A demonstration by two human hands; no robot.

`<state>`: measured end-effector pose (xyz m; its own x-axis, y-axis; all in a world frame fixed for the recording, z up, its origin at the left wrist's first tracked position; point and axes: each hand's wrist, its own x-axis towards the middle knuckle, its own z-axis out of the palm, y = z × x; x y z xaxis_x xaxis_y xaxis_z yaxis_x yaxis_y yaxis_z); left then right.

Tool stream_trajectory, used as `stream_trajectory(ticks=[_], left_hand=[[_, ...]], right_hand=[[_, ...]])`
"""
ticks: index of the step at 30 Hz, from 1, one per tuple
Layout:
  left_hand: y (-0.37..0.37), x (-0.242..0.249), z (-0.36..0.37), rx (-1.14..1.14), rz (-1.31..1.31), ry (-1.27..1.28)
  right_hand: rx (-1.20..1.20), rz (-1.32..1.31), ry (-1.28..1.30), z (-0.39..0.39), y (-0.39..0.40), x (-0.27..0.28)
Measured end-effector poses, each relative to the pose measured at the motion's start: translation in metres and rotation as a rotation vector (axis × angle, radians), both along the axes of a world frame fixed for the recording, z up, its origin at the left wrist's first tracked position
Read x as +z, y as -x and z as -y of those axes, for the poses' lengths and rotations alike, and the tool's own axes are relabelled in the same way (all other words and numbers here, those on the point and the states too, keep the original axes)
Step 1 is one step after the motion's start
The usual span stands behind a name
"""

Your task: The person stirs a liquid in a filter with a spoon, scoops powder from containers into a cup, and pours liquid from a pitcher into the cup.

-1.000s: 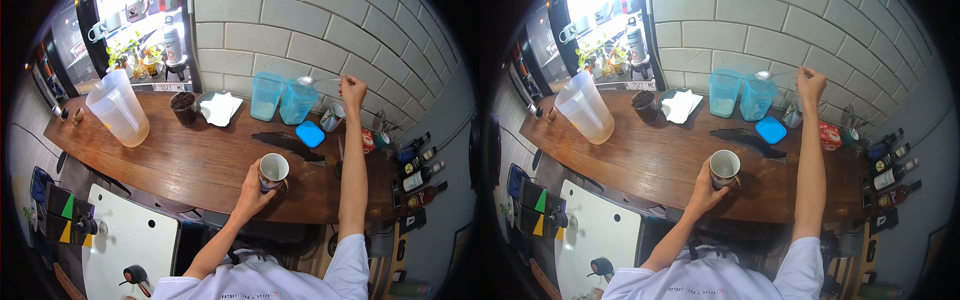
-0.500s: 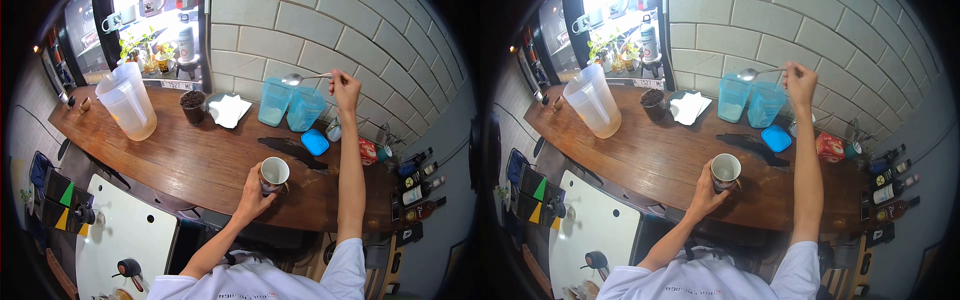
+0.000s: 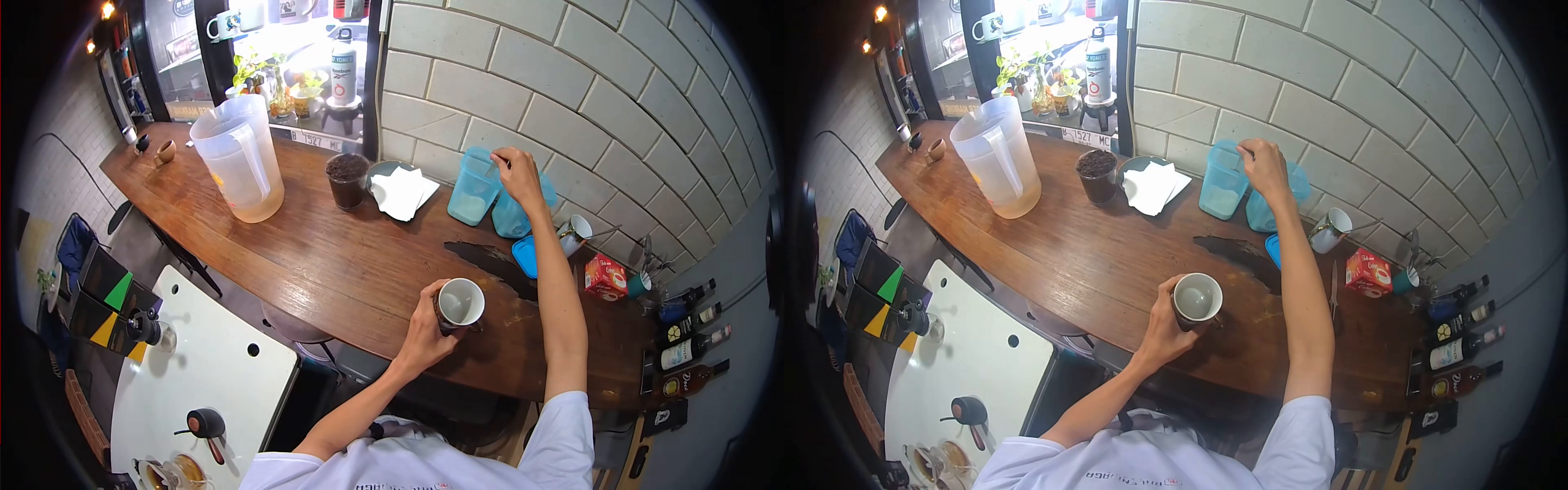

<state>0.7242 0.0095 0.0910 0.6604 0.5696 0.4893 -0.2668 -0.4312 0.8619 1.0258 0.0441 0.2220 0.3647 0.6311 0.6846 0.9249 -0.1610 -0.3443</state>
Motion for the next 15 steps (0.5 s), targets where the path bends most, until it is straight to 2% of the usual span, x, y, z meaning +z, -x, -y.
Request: stream_trajectory(ticks=[6,11,15], left_hand=[[0.001,0.0,0.0,-0.005,0.002,-0.004],[0.0,-0.002,0.001,-0.016,0.017,-0.005],[0.001,-0.001,0.001,-0.009,0.025,-0.006]], right_hand=[[-0.065,0.063,0.123,-0.005,-0.004,-0.008],[-0.117,-0.027,0.234,-0.008,-0.003,-0.008],[-0.106,-0.055,0.188,-0.011,-0.007,-0.012]])
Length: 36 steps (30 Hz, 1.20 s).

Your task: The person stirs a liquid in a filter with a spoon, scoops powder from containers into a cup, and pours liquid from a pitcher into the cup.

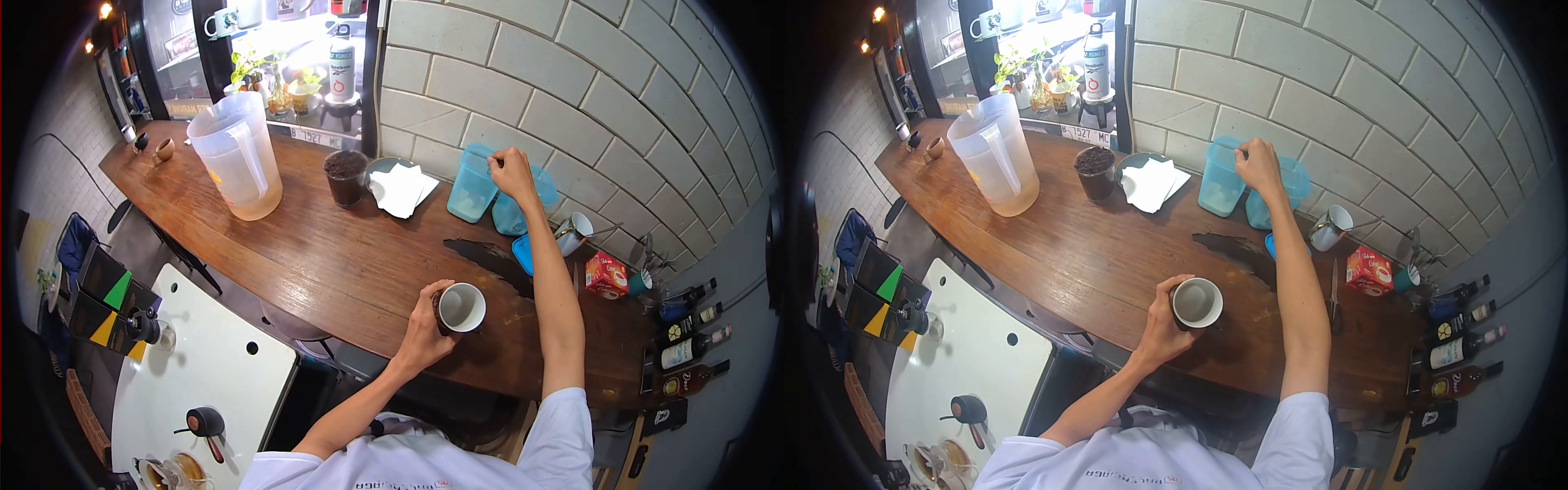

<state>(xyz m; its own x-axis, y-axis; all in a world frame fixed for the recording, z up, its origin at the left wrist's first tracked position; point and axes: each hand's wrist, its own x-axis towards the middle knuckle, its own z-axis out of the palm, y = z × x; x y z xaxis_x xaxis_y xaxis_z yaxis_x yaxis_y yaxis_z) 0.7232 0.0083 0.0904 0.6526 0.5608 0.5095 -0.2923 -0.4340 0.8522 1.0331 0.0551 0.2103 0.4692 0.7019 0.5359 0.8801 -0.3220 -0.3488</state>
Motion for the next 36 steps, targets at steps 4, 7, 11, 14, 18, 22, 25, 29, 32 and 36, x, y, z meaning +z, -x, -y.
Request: stream_trajectory(ticks=[4,7,11,14,18,22,25,29,32,36], left_hand=[[-0.001,-0.001,0.0,0.002,0.007,0.001],[-0.001,0.0,0.0,0.007,0.011,-0.006],[-0.001,0.001,0.0,0.007,0.017,-0.011],[-0.001,0.001,0.0,0.016,0.007,-0.004],[-0.002,-0.001,-0.001,0.027,0.012,-0.006],[-0.002,-0.001,-0.001,0.034,0.023,-0.024],[-0.003,-0.003,-0.001,0.044,0.017,-0.035],[-0.003,-0.002,-0.002,0.034,0.011,-0.036],[-0.003,-0.001,-0.001,0.022,0.006,-0.018],[-0.003,-0.001,-0.001,0.04,0.011,-0.009]], right_hand=[[0.003,-0.18,-0.08,0.001,-0.006,-0.002],[0.002,-0.264,-0.147,0.0,-0.011,-0.008],[-0.017,-0.42,-0.231,0.006,-0.007,-0.005],[-0.041,-0.59,-0.299,0.015,0.0,0.001],[-0.082,-0.64,-0.418,0.024,-0.007,-0.001],[-0.08,-0.721,-0.552,0.04,-0.018,0.001],[-0.081,-0.767,-0.636,0.053,-0.023,0.001],[-0.068,-0.823,-0.758,0.069,-0.025,0.003],[-0.064,-0.847,-0.842,0.081,-0.022,0.01],[-0.032,-0.848,-0.869,0.099,-0.011,0.023]])
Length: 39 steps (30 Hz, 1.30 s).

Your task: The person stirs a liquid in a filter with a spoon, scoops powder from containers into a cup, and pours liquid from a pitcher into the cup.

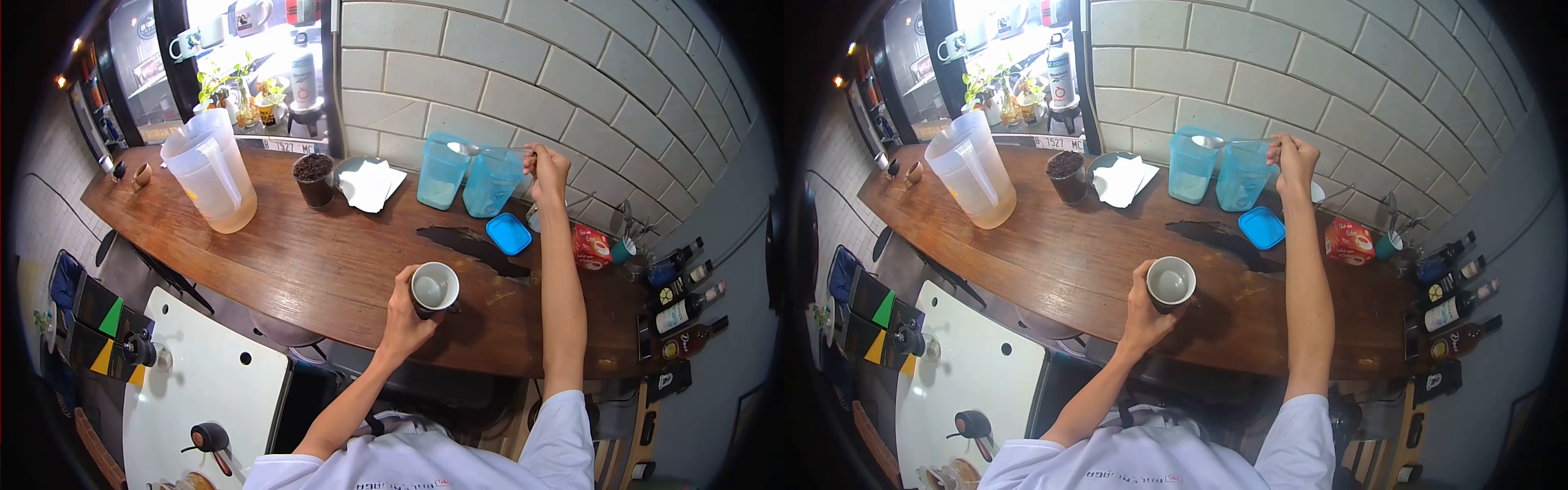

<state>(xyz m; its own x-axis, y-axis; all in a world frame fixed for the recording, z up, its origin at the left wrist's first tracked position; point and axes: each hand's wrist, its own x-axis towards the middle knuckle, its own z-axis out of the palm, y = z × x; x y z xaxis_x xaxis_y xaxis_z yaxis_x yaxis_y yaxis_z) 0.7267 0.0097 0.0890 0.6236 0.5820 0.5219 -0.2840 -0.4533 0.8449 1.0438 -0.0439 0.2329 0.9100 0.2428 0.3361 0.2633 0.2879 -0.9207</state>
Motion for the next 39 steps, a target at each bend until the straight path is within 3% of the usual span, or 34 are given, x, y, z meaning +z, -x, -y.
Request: stream_trajectory(ticks=[8,22,34,36,39], left_hand=[[-0.001,0.002,-0.001,0.061,0.006,-0.053],[0.0,0.011,0.004,0.125,0.038,-0.083],[-0.002,0.005,0.001,0.109,-0.001,-0.113],[-0.003,0.003,0.0,0.113,-0.005,-0.122],[-0.002,0.008,0.002,0.132,-0.01,-0.134]], right_hand=[[0.16,0.02,-0.066,0.05,0.053,0.024],[0.376,0.066,0.062,0.103,0.142,0.025],[0.416,0.263,0.381,0.096,0.196,0.009],[0.448,0.592,0.39,0.095,0.196,0.0],[0.458,0.738,0.346,0.099,0.197,0.002]])
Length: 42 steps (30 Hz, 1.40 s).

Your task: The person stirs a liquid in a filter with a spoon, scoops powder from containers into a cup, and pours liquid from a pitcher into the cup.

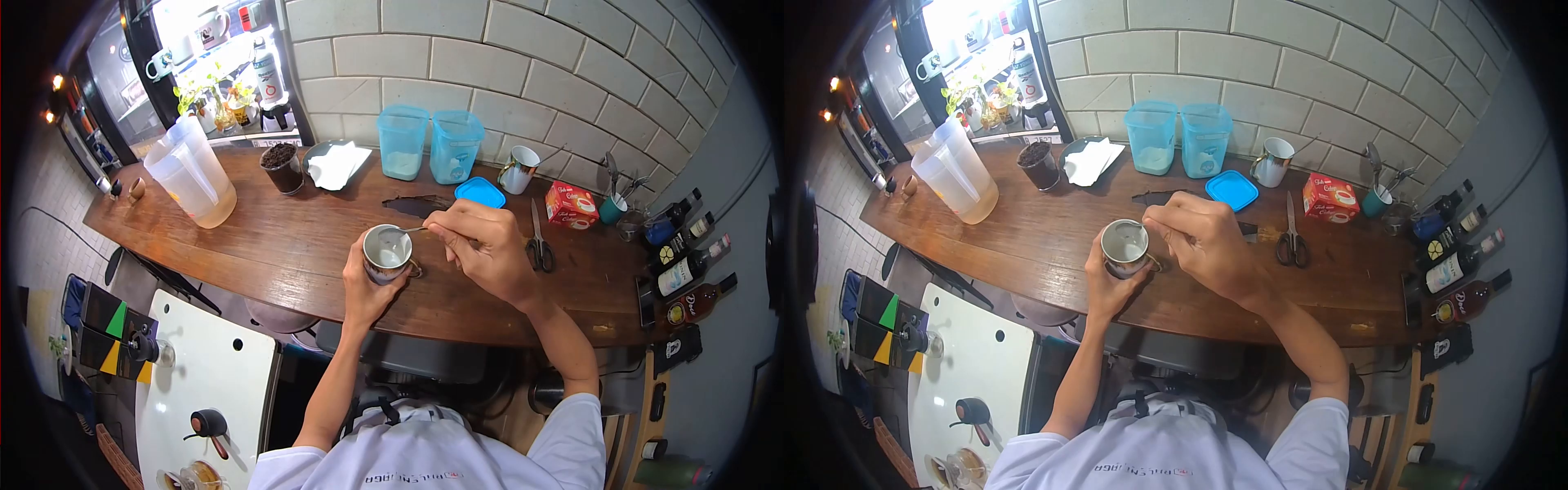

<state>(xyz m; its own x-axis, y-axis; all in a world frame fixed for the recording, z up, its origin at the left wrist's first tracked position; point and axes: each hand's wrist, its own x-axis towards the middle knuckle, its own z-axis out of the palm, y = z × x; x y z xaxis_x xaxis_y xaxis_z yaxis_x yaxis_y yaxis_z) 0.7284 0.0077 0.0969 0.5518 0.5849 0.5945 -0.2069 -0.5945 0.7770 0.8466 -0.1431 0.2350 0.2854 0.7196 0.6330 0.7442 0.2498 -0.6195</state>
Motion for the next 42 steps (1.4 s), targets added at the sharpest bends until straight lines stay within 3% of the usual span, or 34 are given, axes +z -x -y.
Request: stream_trajectory(ticks=[5,7,10,16,22,35,40,42], left_hand=[[0.003,0.0,0.004,0.061,0.004,-0.025],[0.005,-0.002,0.005,0.042,-0.007,0.046],[0.007,-0.004,0.004,0.05,0.03,-0.078],[0.005,-0.02,-0.001,-0.052,0.062,-0.151],[0.007,-0.014,0.002,-0.084,0.088,-0.248],[0.004,-0.018,0.004,-0.054,0.097,-0.065],[0.006,-0.012,0.004,-0.023,0.087,-0.042],[0.006,-0.012,0.005,-0.027,0.068,-0.03]], right_hand=[[-0.018,0.057,-0.06,0.016,-0.006,0.011],[-0.09,-0.248,-0.167,0.023,-0.009,0.02],[-0.211,-0.393,-0.318,0.033,-0.021,0.034],[-0.326,-0.378,-0.57,0.026,-0.072,0.044],[-0.374,-0.368,-0.586,0.007,-0.099,0.04],[-0.344,-0.28,-0.447,-0.065,-0.137,0.025],[-0.566,-0.16,-0.377,-0.081,-0.158,0.025],[-0.55,-0.188,-0.392,-0.084,-0.167,0.02]])
